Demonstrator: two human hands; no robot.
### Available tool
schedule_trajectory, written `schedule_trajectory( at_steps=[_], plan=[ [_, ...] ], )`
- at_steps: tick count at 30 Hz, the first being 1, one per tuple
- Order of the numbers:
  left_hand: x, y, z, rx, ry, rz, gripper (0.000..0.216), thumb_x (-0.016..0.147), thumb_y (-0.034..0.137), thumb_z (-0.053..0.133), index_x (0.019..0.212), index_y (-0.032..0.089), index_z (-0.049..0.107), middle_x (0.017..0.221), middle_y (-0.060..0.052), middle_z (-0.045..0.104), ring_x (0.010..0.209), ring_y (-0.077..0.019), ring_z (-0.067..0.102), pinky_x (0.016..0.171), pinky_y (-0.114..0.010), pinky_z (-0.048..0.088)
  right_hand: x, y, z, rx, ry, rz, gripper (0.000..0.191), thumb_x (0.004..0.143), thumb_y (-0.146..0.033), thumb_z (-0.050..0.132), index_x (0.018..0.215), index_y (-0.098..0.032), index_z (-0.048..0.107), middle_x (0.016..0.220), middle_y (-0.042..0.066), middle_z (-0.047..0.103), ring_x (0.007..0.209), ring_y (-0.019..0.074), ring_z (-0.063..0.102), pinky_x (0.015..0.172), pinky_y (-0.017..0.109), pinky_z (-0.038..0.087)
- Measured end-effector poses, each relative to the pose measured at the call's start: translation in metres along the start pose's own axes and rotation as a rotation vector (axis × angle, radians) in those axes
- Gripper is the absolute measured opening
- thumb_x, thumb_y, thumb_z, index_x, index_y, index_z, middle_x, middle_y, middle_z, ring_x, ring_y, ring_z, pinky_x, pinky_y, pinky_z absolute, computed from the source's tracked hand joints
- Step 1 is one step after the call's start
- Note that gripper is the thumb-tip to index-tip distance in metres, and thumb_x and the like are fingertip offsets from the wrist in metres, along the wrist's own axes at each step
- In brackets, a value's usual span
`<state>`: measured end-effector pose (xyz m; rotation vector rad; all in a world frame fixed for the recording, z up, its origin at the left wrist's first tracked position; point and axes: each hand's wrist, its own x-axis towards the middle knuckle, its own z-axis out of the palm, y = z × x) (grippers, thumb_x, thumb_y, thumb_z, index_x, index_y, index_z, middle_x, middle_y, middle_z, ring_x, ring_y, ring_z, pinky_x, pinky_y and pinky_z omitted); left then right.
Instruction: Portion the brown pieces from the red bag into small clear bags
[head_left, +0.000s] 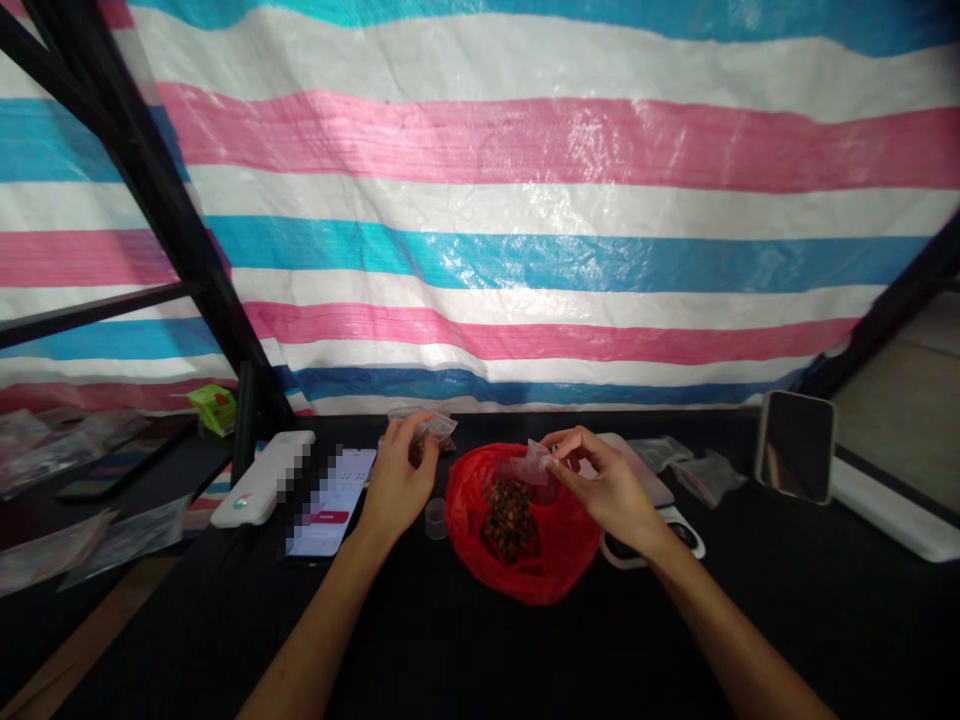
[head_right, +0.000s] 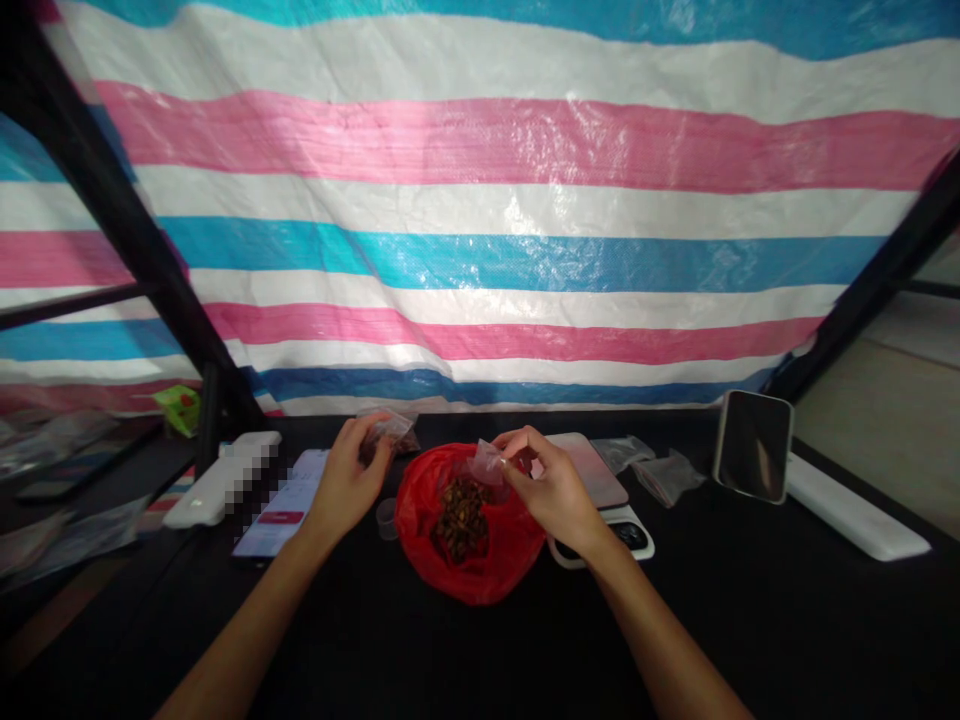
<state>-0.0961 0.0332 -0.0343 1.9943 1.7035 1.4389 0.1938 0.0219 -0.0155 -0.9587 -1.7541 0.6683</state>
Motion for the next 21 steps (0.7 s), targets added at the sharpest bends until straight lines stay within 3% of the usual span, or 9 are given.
schedule_trajectory(
  at_steps=[2, 5, 11, 21],
  plan=[
    [-0.001, 0.001, 0.0, -0.001, -0.028, -0.004, 0.031, 0.098, 0.026, 0.05, 0.125, 0.023, 0.062, 0.12, -0.008, 0.065, 0.114, -0.023, 0.063, 0.104, -0.038, 0.051, -0.001, 0.001, 0.002, 0.039, -0.011, -0.002, 0.013, 0.095, -0.035, 0.067, 0.103, -0.025, 0.063, 0.099, 0.003, 0.068, 0.08, 0.0175, 0.063, 0.072, 0.03, 0.051],
    [-0.002, 0.0, 0.001, -0.014, -0.037, 0.005, 0.03, 0.098, 0.026, 0.051, 0.125, 0.023, 0.061, 0.12, -0.008, 0.064, 0.113, -0.0227, 0.063, 0.103, -0.038, 0.051, -0.003, 0.0, 0.003, 0.015, -0.066, -0.009, 0.029, 0.097, -0.032, 0.063, 0.126, -0.027, 0.063, 0.1, 0.003, 0.067, 0.083, 0.0179, 0.064, 0.074, 0.03, 0.052],
    [-0.001, -0.005, 0.002, -0.027, -0.024, 0.037, 0.027, 0.097, 0.026, 0.054, 0.123, 0.023, 0.062, 0.116, -0.008, 0.064, 0.111, -0.0237, 0.063, 0.099, -0.039, 0.052, -0.004, 0.001, 0.002, -0.035, -0.068, 0.038, 0.02, 0.097, -0.032, 0.064, 0.116, -0.026, 0.069, 0.095, 0.002, 0.071, 0.079, 0.0172, 0.063, 0.072, 0.03, 0.051],
    [-0.001, -0.008, 0.003, -0.032, -0.007, 0.072, 0.026, 0.096, 0.025, 0.058, 0.122, 0.024, 0.063, 0.115, -0.007, 0.064, 0.108, -0.0234, 0.065, 0.097, -0.041, 0.053, -0.003, -0.006, 0.004, 0.092, -0.046, 0.051, 0.041, 0.096, -0.039, 0.066, 0.136, -0.03, 0.06, 0.095, 0.002, 0.064, 0.073, 0.0155, 0.061, 0.063, 0.028, 0.053]
  ],
)
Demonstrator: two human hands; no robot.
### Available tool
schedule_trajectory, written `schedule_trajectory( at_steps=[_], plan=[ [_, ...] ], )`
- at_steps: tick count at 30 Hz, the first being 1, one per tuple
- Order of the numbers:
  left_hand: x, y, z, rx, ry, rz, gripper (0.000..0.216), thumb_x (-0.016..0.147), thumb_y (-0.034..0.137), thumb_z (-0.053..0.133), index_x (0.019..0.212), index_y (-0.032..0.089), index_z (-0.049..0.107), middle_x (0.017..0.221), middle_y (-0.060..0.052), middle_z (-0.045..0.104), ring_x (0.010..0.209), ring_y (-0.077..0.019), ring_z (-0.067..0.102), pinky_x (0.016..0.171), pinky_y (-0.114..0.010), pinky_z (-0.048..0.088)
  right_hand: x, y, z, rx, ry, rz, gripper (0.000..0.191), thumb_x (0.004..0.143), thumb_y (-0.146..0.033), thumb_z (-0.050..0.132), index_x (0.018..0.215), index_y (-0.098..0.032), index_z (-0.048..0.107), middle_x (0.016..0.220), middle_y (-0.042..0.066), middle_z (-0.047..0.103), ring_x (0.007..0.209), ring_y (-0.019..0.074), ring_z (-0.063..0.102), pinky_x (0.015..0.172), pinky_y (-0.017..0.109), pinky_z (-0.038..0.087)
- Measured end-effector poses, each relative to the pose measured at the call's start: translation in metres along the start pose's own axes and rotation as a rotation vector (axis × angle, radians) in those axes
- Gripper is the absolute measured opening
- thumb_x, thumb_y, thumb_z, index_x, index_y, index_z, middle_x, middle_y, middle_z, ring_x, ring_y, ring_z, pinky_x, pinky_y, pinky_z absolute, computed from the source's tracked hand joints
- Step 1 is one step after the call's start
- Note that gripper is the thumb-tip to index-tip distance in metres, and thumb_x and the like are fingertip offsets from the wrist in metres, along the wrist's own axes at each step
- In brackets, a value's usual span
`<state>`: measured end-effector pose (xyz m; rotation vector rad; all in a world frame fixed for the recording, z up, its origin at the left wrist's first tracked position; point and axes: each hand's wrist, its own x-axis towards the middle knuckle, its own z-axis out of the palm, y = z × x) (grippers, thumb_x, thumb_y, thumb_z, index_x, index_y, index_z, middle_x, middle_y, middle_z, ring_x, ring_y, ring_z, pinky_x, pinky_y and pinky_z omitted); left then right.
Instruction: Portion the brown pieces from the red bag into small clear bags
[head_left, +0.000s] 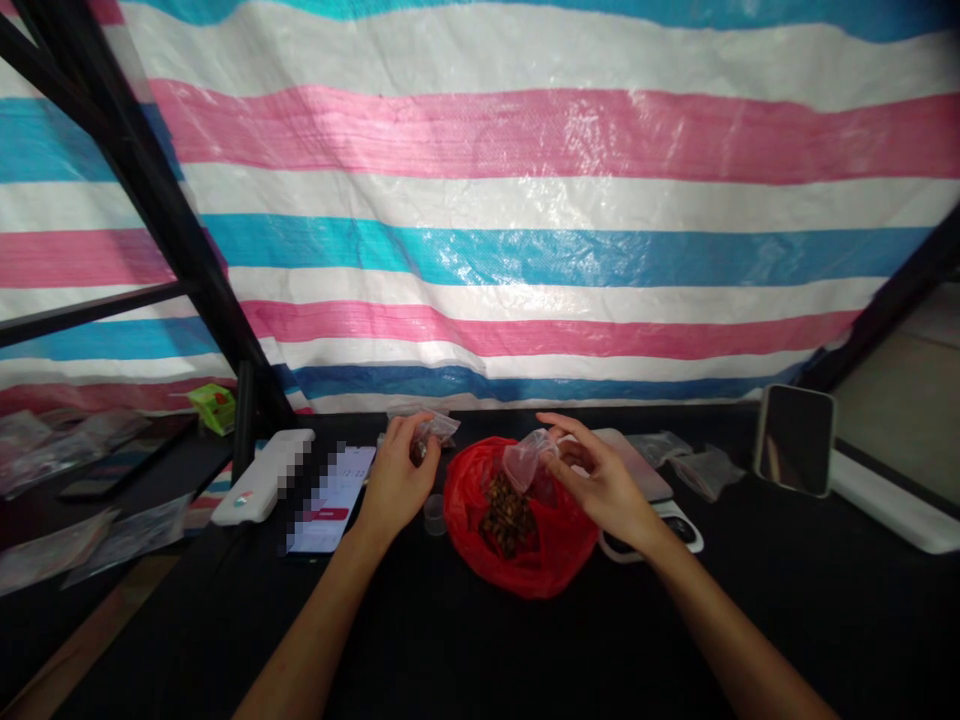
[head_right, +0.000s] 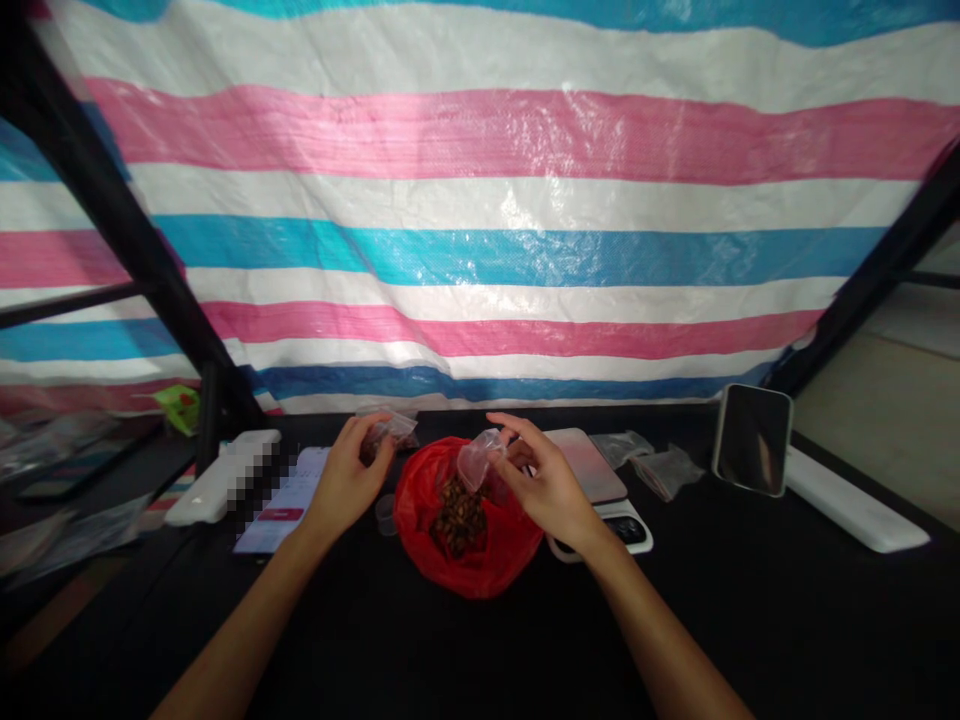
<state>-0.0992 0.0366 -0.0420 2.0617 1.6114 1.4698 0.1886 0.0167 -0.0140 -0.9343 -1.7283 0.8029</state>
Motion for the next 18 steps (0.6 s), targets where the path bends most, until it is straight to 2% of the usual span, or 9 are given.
schedule_trajectory(
  at_steps=[4, 9, 11, 13, 16, 18],
  plan=[
    [0.001, 0.004, -0.003, 0.001, 0.042, 0.016, 0.025, 0.096, 0.026, 0.058, 0.121, 0.023, 0.064, 0.116, -0.007, 0.066, 0.109, -0.0241, 0.065, 0.099, -0.042, 0.053, 0.001, 0.004, 0.0, -0.066, 0.063, -0.047, 0.029, 0.096, -0.041, 0.066, 0.123, -0.029, 0.066, 0.101, 0.004, 0.065, 0.076, 0.0158, 0.062, 0.069, 0.03, 0.054],
    [0.002, 0.008, -0.006, -0.066, 0.134, 0.044, 0.026, 0.099, 0.024, 0.054, 0.123, 0.021, 0.062, 0.121, -0.007, 0.068, 0.114, -0.0229, 0.064, 0.102, -0.04, 0.051, 0.013, 0.028, -0.025, -0.051, 0.449, -0.022, 0.032, 0.092, -0.048, 0.068, 0.11, -0.025, 0.057, 0.095, 0.002, 0.065, 0.076, 0.0177, 0.067, 0.07, 0.032, 0.054],
    [0.002, 0.008, -0.006, -0.076, 0.153, 0.033, 0.025, 0.1, 0.025, 0.053, 0.123, 0.021, 0.063, 0.12, -0.007, 0.068, 0.113, -0.0226, 0.064, 0.102, -0.04, 0.052, 0.016, 0.041, -0.044, -0.16, 0.587, 0.051, 0.034, 0.09, -0.051, 0.067, 0.107, -0.023, 0.055, 0.093, 0.004, 0.066, 0.077, 0.0203, 0.068, 0.072, 0.034, 0.054],
    [0.002, 0.008, -0.006, -0.075, 0.154, 0.031, 0.025, 0.101, 0.025, 0.052, 0.123, 0.021, 0.063, 0.118, -0.007, 0.069, 0.111, -0.0226, 0.065, 0.101, -0.04, 0.052, 0.016, 0.054, -0.065, -0.363, 0.692, 0.193, 0.032, 0.088, -0.05, 0.066, 0.103, -0.022, 0.057, 0.093, 0.007, 0.068, 0.082, 0.0237, 0.069, 0.077, 0.038, 0.054],
    [0.002, 0.007, -0.006, -0.059, 0.146, 0.042, 0.024, 0.101, 0.025, 0.051, 0.121, 0.021, 0.063, 0.117, -0.007, 0.068, 0.111, -0.0229, 0.065, 0.102, -0.04, 0.052, 0.01, 0.069, -0.094, -0.65, 0.773, 0.434, 0.028, 0.086, -0.044, 0.061, 0.102, -0.02, 0.059, 0.095, 0.011, 0.07, 0.085, 0.0283, 0.069, 0.079, 0.042, 0.053],
    [0.003, 0.007, -0.006, -0.05, 0.144, 0.049, 0.023, 0.101, 0.025, 0.051, 0.12, 0.021, 0.063, 0.116, -0.007, 0.068, 0.111, -0.023, 0.064, 0.101, -0.04, 0.052, 0.006, 0.075, -0.105, -0.729, 0.784, 0.513, 0.029, 0.083, -0.04, 0.061, 0.103, -0.018, 0.061, 0.095, 0.014, 0.07, 0.087, 0.0326, 0.068, 0.081, 0.047, 0.052]
  ],
)
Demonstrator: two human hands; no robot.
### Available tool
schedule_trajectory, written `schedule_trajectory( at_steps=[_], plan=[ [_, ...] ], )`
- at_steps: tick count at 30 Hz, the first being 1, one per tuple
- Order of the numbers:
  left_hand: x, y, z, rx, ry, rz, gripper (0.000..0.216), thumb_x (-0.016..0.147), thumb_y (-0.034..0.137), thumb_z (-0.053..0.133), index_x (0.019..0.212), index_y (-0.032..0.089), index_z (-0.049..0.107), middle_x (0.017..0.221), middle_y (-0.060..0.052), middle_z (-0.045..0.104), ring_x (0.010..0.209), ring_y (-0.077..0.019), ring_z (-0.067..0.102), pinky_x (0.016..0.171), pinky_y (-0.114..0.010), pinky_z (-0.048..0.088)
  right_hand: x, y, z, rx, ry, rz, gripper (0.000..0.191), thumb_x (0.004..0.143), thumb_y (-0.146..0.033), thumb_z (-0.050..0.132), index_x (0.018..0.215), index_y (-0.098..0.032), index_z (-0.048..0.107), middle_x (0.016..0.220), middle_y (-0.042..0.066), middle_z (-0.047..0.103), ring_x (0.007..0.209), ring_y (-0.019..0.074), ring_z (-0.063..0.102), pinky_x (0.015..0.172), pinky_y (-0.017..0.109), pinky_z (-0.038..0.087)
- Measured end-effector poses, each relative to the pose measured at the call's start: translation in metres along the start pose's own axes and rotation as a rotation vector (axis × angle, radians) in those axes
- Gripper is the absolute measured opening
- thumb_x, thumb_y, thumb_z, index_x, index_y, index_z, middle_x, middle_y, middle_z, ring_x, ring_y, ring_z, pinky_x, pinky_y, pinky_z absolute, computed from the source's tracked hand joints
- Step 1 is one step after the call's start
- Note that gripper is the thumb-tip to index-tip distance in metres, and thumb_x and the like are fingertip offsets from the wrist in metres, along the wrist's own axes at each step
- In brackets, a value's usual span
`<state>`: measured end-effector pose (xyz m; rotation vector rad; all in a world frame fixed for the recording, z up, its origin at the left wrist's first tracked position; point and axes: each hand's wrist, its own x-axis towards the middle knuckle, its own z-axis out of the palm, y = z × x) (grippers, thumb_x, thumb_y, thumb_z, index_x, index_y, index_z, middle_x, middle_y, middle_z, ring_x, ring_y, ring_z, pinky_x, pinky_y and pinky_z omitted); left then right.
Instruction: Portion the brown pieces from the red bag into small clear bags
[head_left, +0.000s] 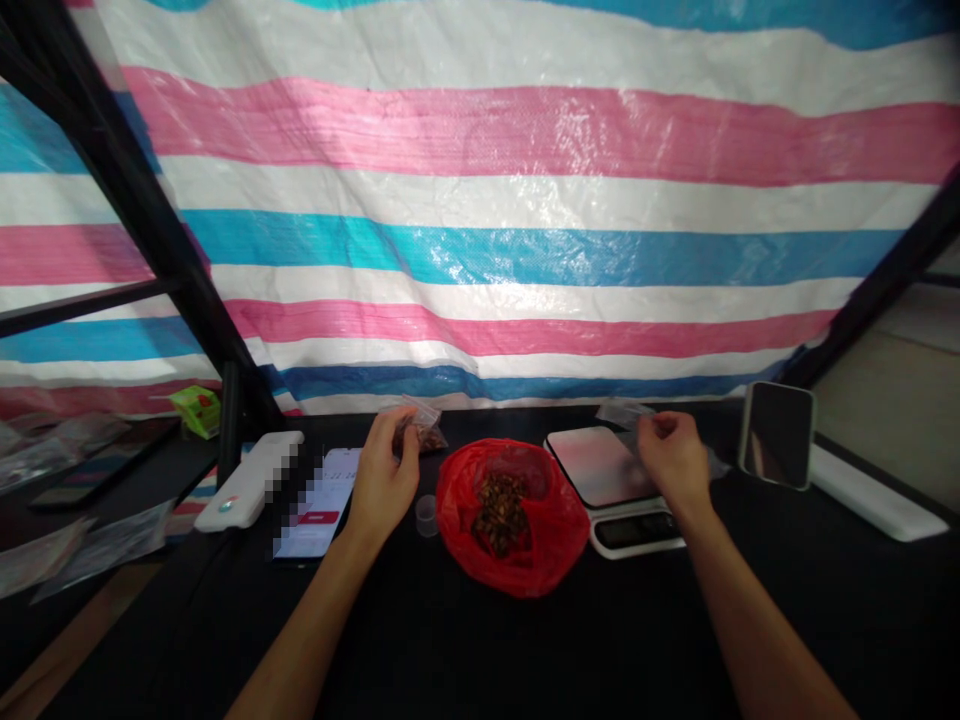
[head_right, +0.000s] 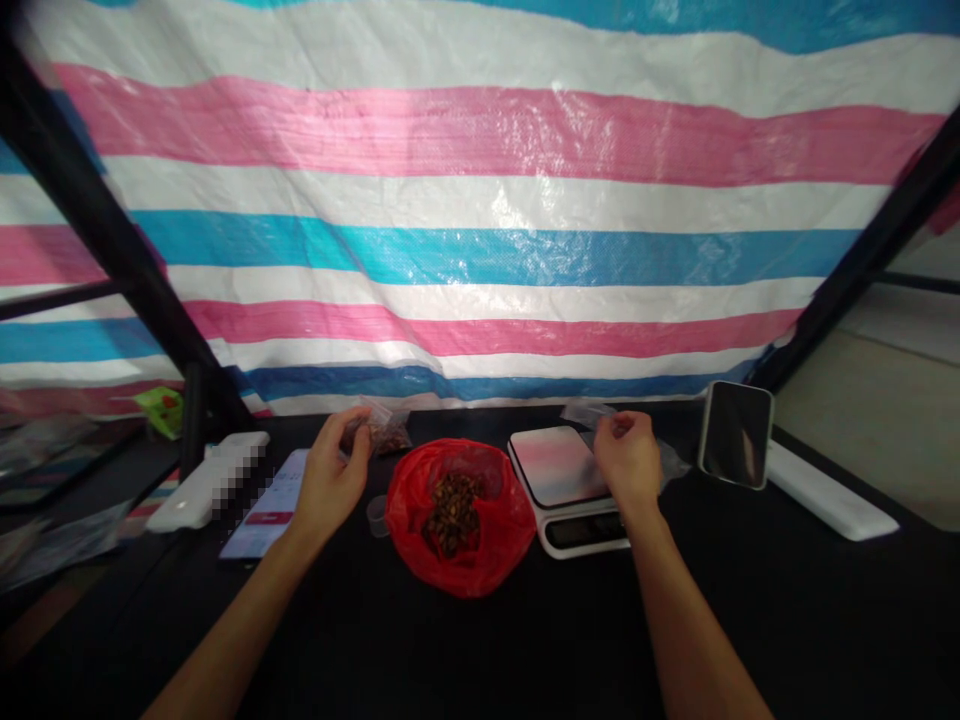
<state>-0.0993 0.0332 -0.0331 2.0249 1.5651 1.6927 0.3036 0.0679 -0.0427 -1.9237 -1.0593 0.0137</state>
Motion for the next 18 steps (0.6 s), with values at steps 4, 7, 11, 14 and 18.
schedule_trajectory(
  at_steps=[4, 7, 11, 14, 18],
  plan=[
    [-0.001, 0.002, 0.0, -0.017, -0.005, -0.005, 0.021, 0.101, 0.025, 0.051, 0.119, 0.021, 0.062, 0.116, -0.007, 0.068, 0.11, -0.0228, 0.064, 0.099, -0.039, 0.052, 0.0, 0.004, -0.001, -0.115, 0.105, -0.014, 0.037, 0.079, -0.034, 0.062, 0.109, -0.013, 0.066, 0.106, 0.022, 0.067, 0.104, 0.0414, 0.063, 0.091, 0.057, 0.047],
    [-0.003, 0.008, 0.001, -0.008, -0.003, 0.03, 0.02, 0.101, 0.025, 0.053, 0.119, 0.023, 0.062, 0.117, -0.007, 0.068, 0.109, -0.0227, 0.065, 0.098, -0.04, 0.051, -0.011, -0.012, 0.0, -0.118, 0.256, -0.128, 0.039, 0.081, -0.033, 0.061, 0.115, -0.014, 0.067, 0.114, 0.023, 0.065, 0.111, 0.0428, 0.059, 0.095, 0.059, 0.044],
    [-0.007, 0.027, -0.002, 0.038, -0.079, 0.254, 0.026, 0.101, 0.02, 0.055, 0.126, 0.025, 0.06, 0.124, -0.006, 0.069, 0.117, -0.0228, 0.062, 0.103, -0.042, 0.048, -0.044, -0.053, -0.005, 0.171, 0.139, -0.6, 0.021, 0.093, -0.032, 0.058, 0.106, -0.02, 0.068, 0.103, 0.012, 0.07, 0.103, 0.0321, 0.062, 0.096, 0.049, 0.045],
    [-0.011, 0.042, -0.003, 0.058, -0.172, 0.421, 0.032, 0.101, 0.014, 0.053, 0.13, 0.025, 0.059, 0.128, -0.006, 0.069, 0.125, -0.0229, 0.058, 0.108, -0.042, 0.044, -0.082, -0.082, -0.012, 0.35, -0.228, -0.865, 0.017, 0.1, -0.029, 0.057, 0.113, -0.026, 0.067, 0.107, 0.006, 0.073, 0.097, 0.0246, 0.065, 0.089, 0.04, 0.046],
    [-0.019, 0.049, 0.0, 0.07, -0.265, 0.549, 0.039, 0.102, 0.011, 0.048, 0.137, 0.026, 0.056, 0.134, -0.006, 0.068, 0.13, -0.0237, 0.054, 0.115, -0.046, 0.038, -0.118, -0.103, -0.019, 0.423, -0.491, -0.942, 0.016, 0.101, -0.026, 0.059, 0.114, -0.028, 0.066, 0.1, 0.003, 0.075, 0.092, 0.0221, 0.066, 0.088, 0.04, 0.045]
  ],
)
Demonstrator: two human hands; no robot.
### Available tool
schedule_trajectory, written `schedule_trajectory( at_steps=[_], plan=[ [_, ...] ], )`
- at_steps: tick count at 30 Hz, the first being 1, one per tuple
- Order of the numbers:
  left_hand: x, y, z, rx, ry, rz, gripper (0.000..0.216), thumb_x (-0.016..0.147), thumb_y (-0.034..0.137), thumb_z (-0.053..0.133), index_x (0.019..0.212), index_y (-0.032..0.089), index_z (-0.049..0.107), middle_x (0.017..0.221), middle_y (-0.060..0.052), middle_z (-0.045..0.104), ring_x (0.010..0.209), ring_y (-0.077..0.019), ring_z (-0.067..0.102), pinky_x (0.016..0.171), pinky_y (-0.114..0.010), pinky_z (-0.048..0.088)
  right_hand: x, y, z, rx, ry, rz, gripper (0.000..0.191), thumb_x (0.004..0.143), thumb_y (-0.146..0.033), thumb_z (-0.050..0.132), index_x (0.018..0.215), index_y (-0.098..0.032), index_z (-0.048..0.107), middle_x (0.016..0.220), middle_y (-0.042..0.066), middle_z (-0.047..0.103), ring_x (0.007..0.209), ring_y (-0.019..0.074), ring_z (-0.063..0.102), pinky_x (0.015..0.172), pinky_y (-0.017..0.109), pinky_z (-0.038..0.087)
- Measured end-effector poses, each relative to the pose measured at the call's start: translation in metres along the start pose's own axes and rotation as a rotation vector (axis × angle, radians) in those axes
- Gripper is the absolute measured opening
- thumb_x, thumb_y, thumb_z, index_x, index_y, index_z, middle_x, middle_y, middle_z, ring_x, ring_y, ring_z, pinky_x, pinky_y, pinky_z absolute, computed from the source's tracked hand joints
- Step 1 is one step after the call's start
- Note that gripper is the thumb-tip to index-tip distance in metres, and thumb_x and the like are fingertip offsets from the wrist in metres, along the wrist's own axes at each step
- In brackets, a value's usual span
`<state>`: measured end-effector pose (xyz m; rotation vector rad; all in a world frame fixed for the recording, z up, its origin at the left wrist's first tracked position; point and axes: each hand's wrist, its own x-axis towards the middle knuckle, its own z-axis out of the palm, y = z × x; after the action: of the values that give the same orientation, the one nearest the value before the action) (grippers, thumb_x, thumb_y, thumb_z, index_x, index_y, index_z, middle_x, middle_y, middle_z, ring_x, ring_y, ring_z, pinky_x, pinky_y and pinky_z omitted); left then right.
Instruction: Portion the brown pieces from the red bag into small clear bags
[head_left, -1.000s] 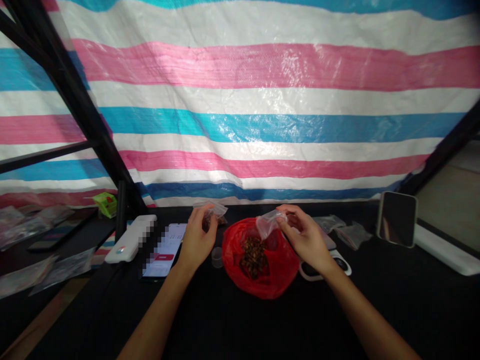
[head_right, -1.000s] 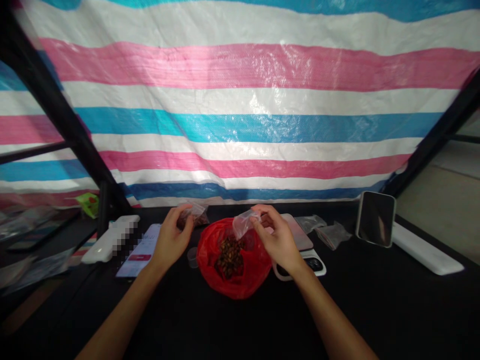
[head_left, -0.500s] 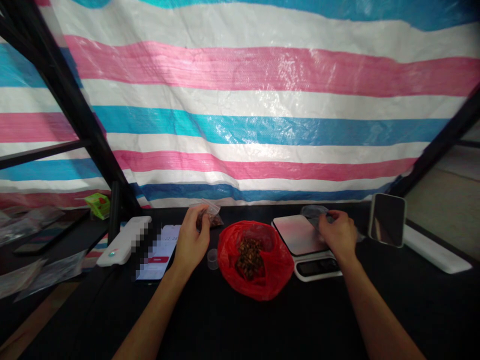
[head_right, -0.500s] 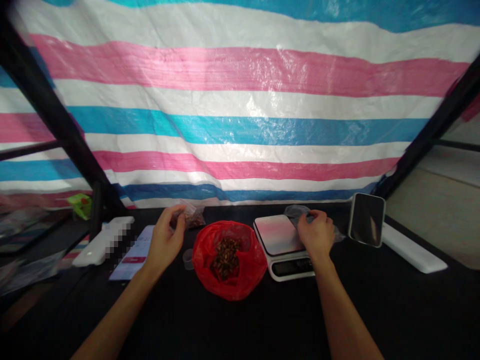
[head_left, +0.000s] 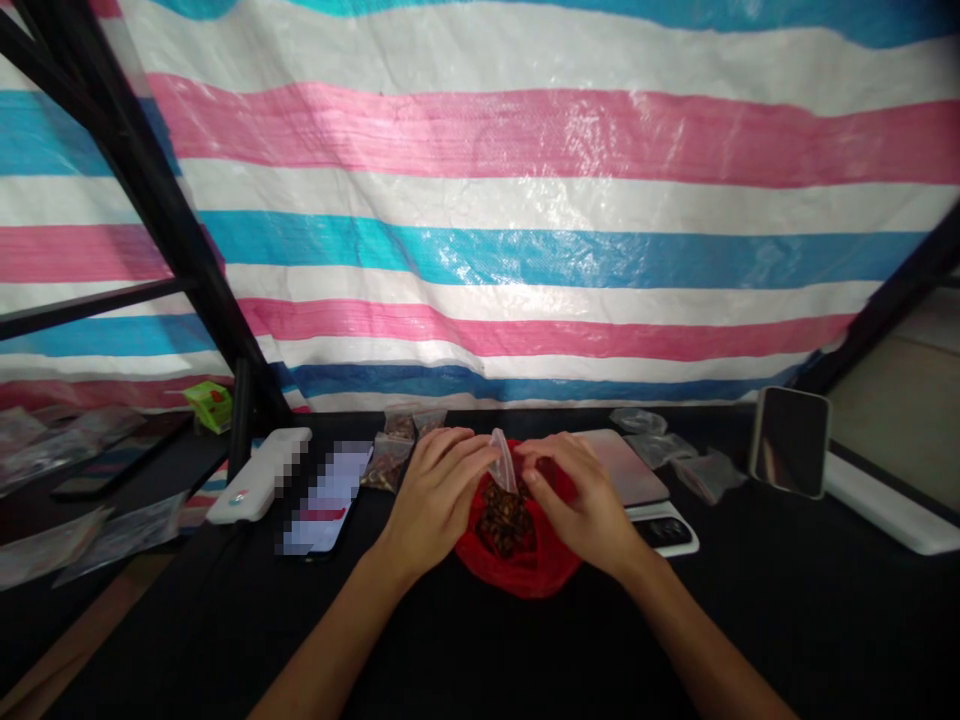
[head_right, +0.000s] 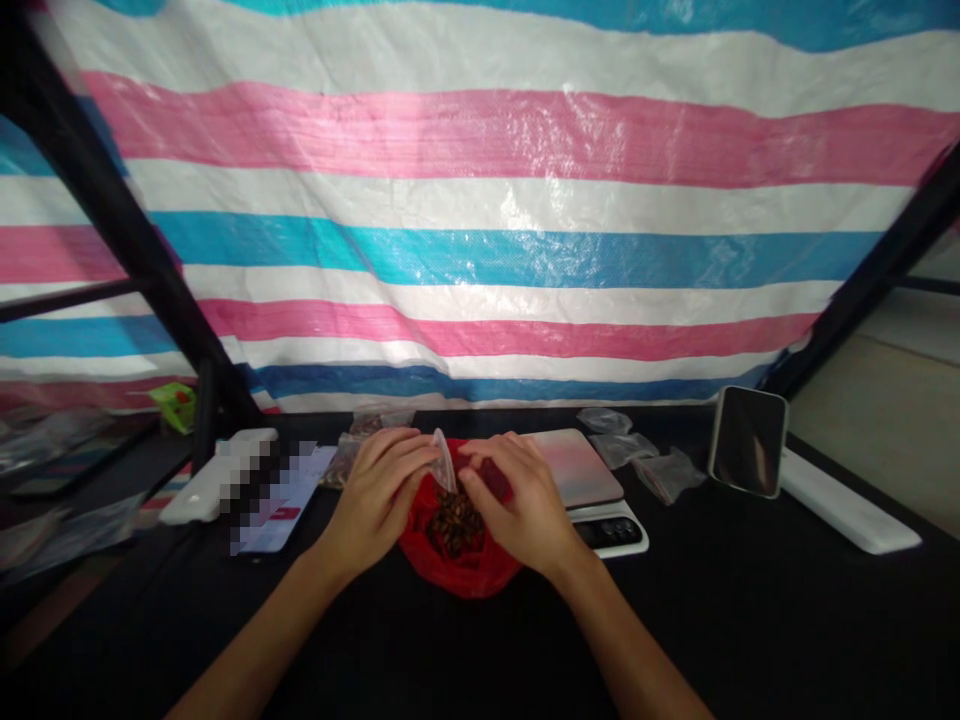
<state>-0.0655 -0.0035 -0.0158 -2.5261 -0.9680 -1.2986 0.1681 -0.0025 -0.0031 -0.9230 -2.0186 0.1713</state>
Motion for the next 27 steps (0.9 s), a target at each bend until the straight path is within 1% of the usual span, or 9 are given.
schedule_trajectory(
  at_steps=[4, 7, 9, 11, 13, 16, 19, 22, 27],
  plan=[
    [-0.003, 0.005, 0.004, 0.054, -0.099, 0.02, 0.05, 0.101, 0.009, 0.046, 0.146, 0.029, 0.05, 0.142, -0.006, 0.064, 0.138, -0.026, 0.046, 0.119, -0.049, 0.032, -0.002, -0.007, 0.007, 0.109, -0.029, 0.033, 0.009, 0.1, -0.025, 0.059, 0.1, -0.027, 0.068, 0.097, 0.003, 0.075, 0.086, 0.0219, 0.065, 0.084, 0.04, 0.047],
    [-0.004, 0.013, 0.005, 0.141, -0.011, -0.099, 0.048, 0.099, 0.013, 0.053, 0.142, 0.033, 0.055, 0.149, -0.007, 0.055, 0.143, -0.0311, 0.037, 0.118, -0.053, 0.029, -0.002, -0.007, 0.011, 0.238, 0.009, 0.115, 0.01, 0.1, -0.028, 0.061, 0.097, -0.026, 0.07, 0.092, 0.003, 0.074, 0.083, 0.021, 0.066, 0.079, 0.037, 0.05],
    [-0.003, 0.019, 0.005, 0.155, 0.071, -0.199, 0.041, 0.097, 0.02, 0.058, 0.136, 0.031, 0.059, 0.144, -0.011, 0.052, 0.137, -0.0334, 0.039, 0.114, -0.054, 0.033, -0.003, -0.008, 0.014, 0.299, 0.037, 0.16, 0.01, 0.1, -0.03, 0.063, 0.095, -0.026, 0.071, 0.089, 0.003, 0.073, 0.081, 0.02, 0.066, 0.076, 0.035, 0.05],
    [-0.002, 0.025, 0.005, 0.085, 0.066, -0.246, 0.032, 0.098, 0.025, 0.058, 0.129, 0.027, 0.061, 0.128, -0.012, 0.057, 0.124, -0.0309, 0.047, 0.106, -0.05, 0.039, -0.005, -0.009, 0.017, 0.309, 0.05, 0.166, 0.01, 0.098, -0.03, 0.066, 0.092, -0.026, 0.071, 0.087, 0.002, 0.072, 0.08, 0.0195, 0.066, 0.075, 0.034, 0.05],
    [-0.001, 0.028, 0.005, -0.039, -0.013, -0.253, 0.02, 0.1, 0.027, 0.056, 0.119, 0.025, 0.062, 0.111, -0.009, 0.061, 0.11, -0.0264, 0.052, 0.096, -0.045, 0.042, -0.006, -0.01, 0.019, 0.287, 0.033, 0.136, 0.008, 0.097, -0.029, 0.068, 0.09, -0.026, 0.07, 0.088, 0.002, 0.072, 0.081, 0.0196, 0.066, 0.077, 0.034, 0.05],
    [0.0, 0.029, 0.008, -0.24, -0.071, -0.297, 0.009, 0.103, 0.029, 0.053, 0.104, 0.023, 0.06, 0.096, -0.005, 0.064, 0.098, -0.022, 0.055, 0.089, -0.038, 0.044, -0.007, -0.009, 0.021, 0.233, -0.029, 0.058, 0.009, 0.097, -0.026, 0.068, 0.088, -0.026, 0.067, 0.084, 0.001, 0.071, 0.079, 0.0192, 0.064, 0.078, 0.035, 0.048],
    [0.001, 0.027, 0.012, -0.411, -0.042, -0.368, 0.013, 0.104, 0.029, 0.052, 0.099, 0.021, 0.061, 0.094, -0.004, 0.064, 0.094, -0.0198, 0.058, 0.086, -0.034, 0.047, -0.007, -0.006, 0.02, 0.193, -0.063, 0.007, 0.012, 0.098, -0.025, 0.067, 0.086, -0.025, 0.064, 0.081, 0.0, 0.069, 0.077, 0.019, 0.062, 0.078, 0.036, 0.047],
    [0.003, 0.027, 0.014, -0.527, -0.034, -0.412, 0.017, 0.104, 0.03, 0.052, 0.098, 0.021, 0.065, 0.095, -0.005, 0.067, 0.093, -0.0187, 0.061, 0.084, -0.032, 0.049, -0.007, -0.005, 0.019, 0.22, -0.076, 0.004, 0.007, 0.098, -0.026, 0.067, 0.091, -0.026, 0.066, 0.087, 0.001, 0.071, 0.084, 0.0196, 0.064, 0.082, 0.037, 0.048],
    [0.005, 0.028, 0.01, -0.536, -0.005, -0.418, 0.018, 0.104, 0.029, 0.053, 0.098, 0.022, 0.068, 0.097, -0.006, 0.069, 0.093, -0.0189, 0.064, 0.086, -0.032, 0.052, -0.007, -0.008, 0.019, 0.21, -0.067, 0.035, 0.004, 0.1, -0.023, 0.062, 0.098, -0.026, 0.065, 0.097, 0.003, 0.071, 0.094, 0.0214, 0.065, 0.088, 0.039, 0.049]
  ],
)
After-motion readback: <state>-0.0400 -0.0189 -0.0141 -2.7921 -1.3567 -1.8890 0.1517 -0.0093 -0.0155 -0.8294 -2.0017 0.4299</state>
